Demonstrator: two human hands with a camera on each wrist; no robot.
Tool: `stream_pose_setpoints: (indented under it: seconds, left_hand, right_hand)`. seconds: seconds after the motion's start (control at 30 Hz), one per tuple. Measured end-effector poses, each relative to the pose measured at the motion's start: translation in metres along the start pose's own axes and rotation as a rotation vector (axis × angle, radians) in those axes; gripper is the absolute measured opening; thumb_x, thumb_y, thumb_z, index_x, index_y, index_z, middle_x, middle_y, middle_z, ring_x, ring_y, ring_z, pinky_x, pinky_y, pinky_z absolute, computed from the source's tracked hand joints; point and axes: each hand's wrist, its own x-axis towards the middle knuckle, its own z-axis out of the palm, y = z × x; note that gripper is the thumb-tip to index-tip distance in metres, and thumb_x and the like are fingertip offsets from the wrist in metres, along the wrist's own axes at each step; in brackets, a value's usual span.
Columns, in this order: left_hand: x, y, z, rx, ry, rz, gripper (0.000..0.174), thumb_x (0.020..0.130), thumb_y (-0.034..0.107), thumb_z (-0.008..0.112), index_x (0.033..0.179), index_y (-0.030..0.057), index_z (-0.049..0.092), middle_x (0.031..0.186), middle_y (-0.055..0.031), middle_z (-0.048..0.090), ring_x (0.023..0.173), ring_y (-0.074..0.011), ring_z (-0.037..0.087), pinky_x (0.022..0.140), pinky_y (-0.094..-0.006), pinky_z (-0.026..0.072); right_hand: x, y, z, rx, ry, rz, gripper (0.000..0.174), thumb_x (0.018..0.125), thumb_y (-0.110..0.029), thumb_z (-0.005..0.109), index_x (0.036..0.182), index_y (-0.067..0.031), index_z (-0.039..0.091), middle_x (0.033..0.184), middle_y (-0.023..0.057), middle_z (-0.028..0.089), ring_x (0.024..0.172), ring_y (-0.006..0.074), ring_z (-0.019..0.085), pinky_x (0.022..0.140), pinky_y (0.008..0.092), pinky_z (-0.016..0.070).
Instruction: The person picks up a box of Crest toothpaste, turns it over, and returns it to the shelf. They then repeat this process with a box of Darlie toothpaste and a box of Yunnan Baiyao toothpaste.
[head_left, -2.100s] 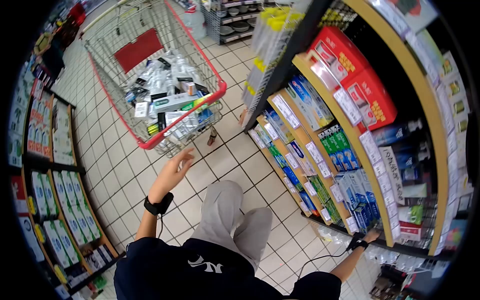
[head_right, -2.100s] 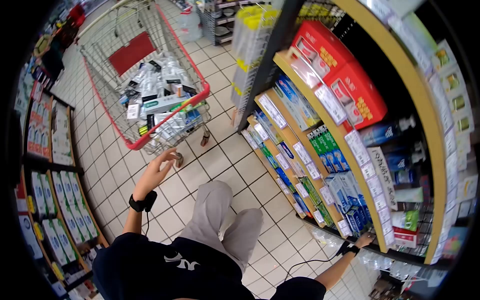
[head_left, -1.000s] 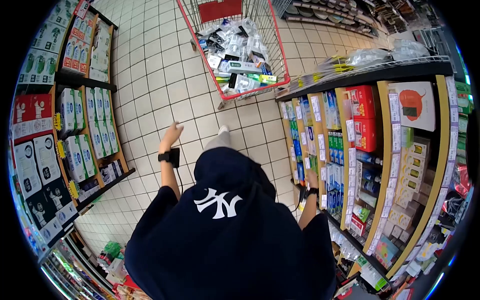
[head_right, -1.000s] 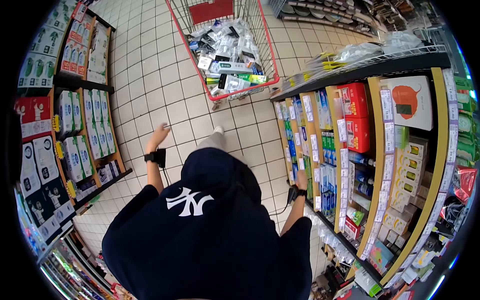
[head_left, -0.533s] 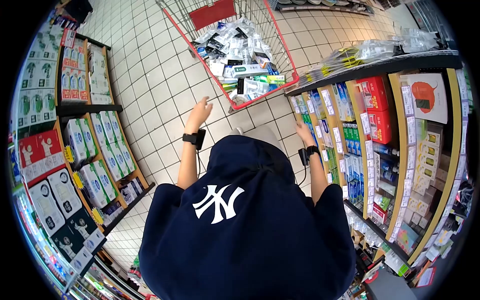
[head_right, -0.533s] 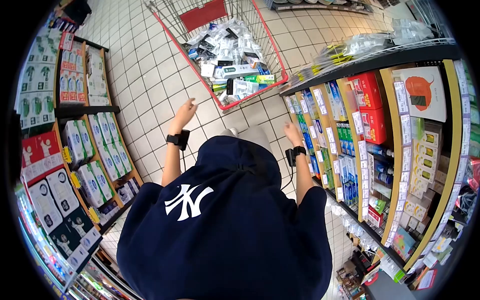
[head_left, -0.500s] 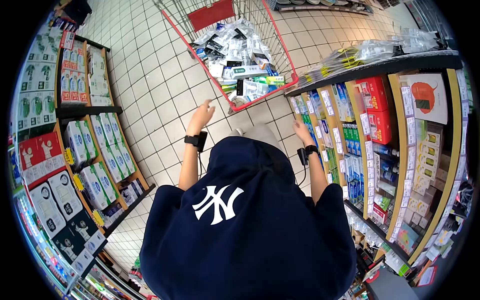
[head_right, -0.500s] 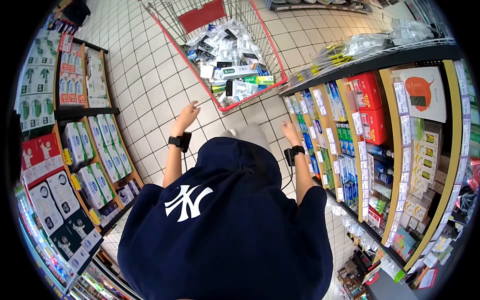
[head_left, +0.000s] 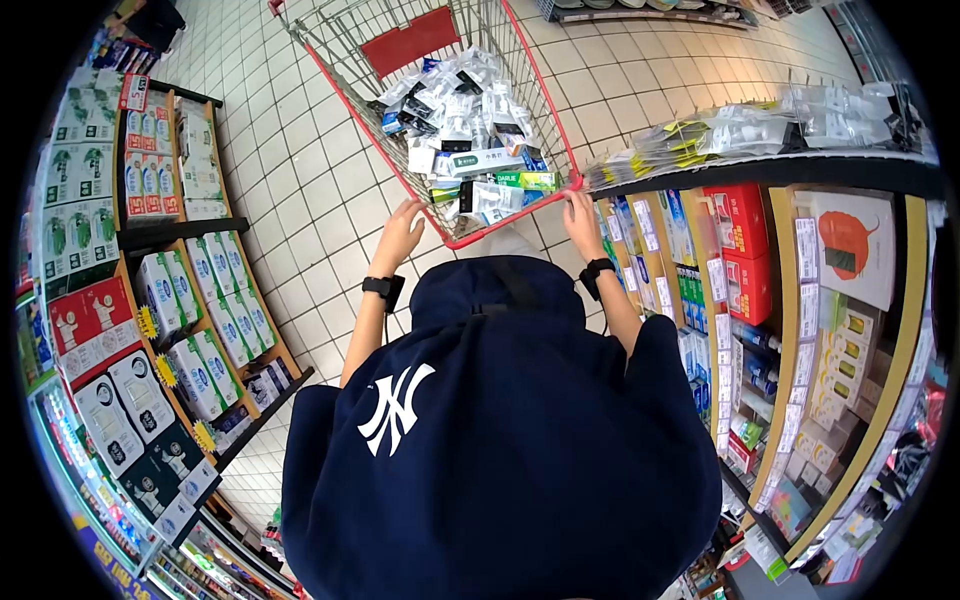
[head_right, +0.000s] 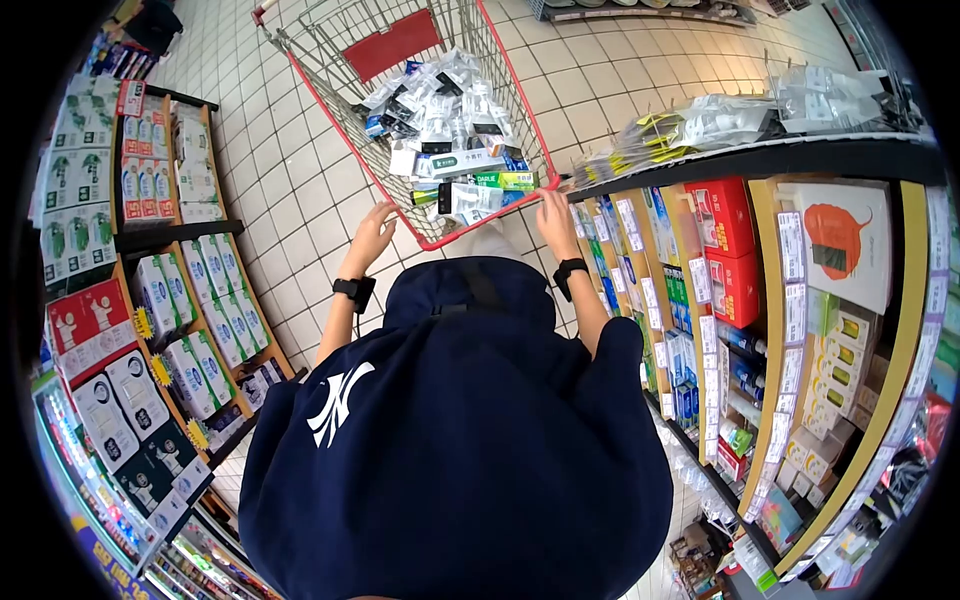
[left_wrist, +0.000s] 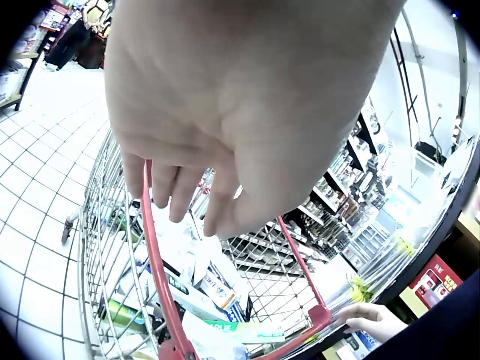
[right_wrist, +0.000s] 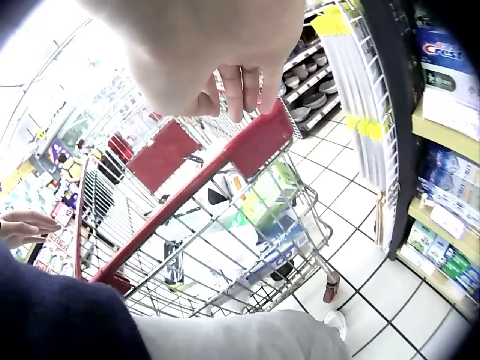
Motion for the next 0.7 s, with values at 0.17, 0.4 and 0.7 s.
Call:
stream_pose_setpoints:
  seconds: [0.17,0.4,0.7]
  left_hand:
    - [0.035,-0.007,0.010,0.215,0.116,0.041,0.036,0.089,0.016,0.058,0.124,0.0105,0.057,0.138,-0.0192,0.048,0.135,-0.0362,0.037,0.111,-0.0478,0.0282]
    - [0.077,-0.039,0.052,0.467,0.044,0.101,0.043,0.086,0.026,0.059,0.126,0.0079,0.055,0.138,-0.0188,0.048,0.138,-0.0348,0.033,0.115,-0.0515,0.0193]
    - [0.082,-0.028,0.068,0.699,0.007,0.134,0.035,0.085,0.039,0.059,0.091,0.0053,0.067,0.085,-0.0131,0.066,0.094,-0.0274,0.062,0.103,-0.0454,0.0349]
  right_hand:
    - [0.047,-0.002,0.012,0.034,-0.071,-0.125,0.026,0.087,-0.009,0.055,0.111,0.0001,0.058,0.107,0.0171,0.060,0.106,0.0345,0.054,0.093,0.0416,0.0431]
    - [0.076,0.036,0.067,-0.175,-0.361,-0.024,0.048,0.079,-0.019,0.062,0.122,-0.0005,0.055,0.120,0.0176,0.060,0.115,0.0330,0.052,0.097,0.0411,0.0433]
    - [0.090,0.034,0.074,-0.324,-0.525,0.140,0.052,0.075,-0.022,0.063,0.124,-0.0046,0.055,0.118,0.0155,0.062,0.113,0.0334,0.055,0.092,0.0442,0.0477]
